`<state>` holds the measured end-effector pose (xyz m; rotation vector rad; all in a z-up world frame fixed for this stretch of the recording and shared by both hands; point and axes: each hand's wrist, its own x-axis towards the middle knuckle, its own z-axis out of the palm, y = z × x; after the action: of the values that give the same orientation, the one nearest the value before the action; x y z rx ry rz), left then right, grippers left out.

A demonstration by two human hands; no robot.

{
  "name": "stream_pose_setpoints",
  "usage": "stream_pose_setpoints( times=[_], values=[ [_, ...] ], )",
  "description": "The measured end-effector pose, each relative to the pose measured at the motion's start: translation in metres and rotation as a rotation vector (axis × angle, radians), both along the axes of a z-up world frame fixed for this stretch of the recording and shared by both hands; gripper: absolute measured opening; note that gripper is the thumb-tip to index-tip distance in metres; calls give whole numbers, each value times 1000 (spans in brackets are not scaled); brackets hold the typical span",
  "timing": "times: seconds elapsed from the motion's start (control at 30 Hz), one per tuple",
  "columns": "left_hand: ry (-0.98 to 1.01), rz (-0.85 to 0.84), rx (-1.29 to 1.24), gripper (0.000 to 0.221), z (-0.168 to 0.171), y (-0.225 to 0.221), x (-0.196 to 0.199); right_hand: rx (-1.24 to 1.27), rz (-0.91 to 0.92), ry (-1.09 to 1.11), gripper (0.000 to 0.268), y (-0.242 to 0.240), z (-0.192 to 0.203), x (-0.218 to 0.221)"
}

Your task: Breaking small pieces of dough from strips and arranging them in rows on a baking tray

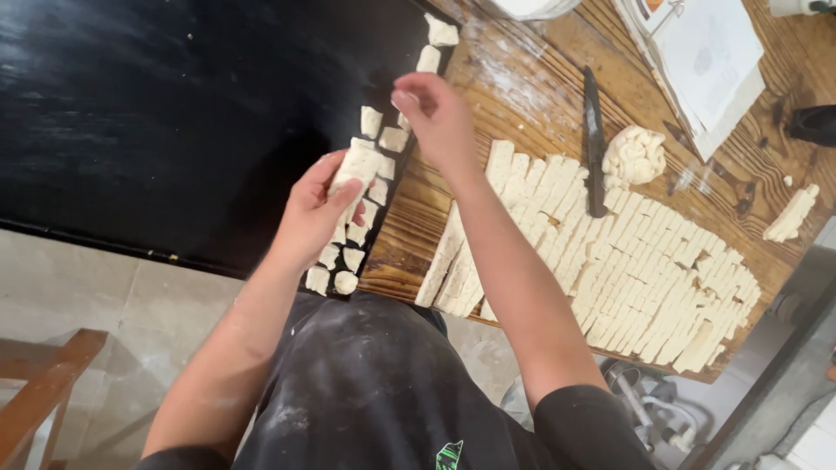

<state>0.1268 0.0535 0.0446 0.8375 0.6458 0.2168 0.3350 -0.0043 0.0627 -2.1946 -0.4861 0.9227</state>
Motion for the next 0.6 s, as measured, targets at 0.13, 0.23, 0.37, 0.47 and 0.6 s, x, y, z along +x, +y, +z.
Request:
stream_pose_setpoints(
  times=[0.13, 0.23, 0.37, 0.47, 0.6],
  values=[
    [91, 35, -38, 42, 3, 11, -14, -55, 256, -363, 17, 22, -25, -3],
    [107, 9, -32, 37, 11, 24, -4, -66, 321, -494, 18, 26, -28, 4],
    [57, 3, -51, 37, 4, 27, 2, -92, 385, -534, 16, 22, -39, 3],
    [33, -31, -56, 38, 7, 30, 10, -50, 463, -594, 17, 19, -40, 3],
    [47, -50, -7, 39, -2, 32, 22, 85, 270, -524, 26, 22, -12, -3]
  ],
)
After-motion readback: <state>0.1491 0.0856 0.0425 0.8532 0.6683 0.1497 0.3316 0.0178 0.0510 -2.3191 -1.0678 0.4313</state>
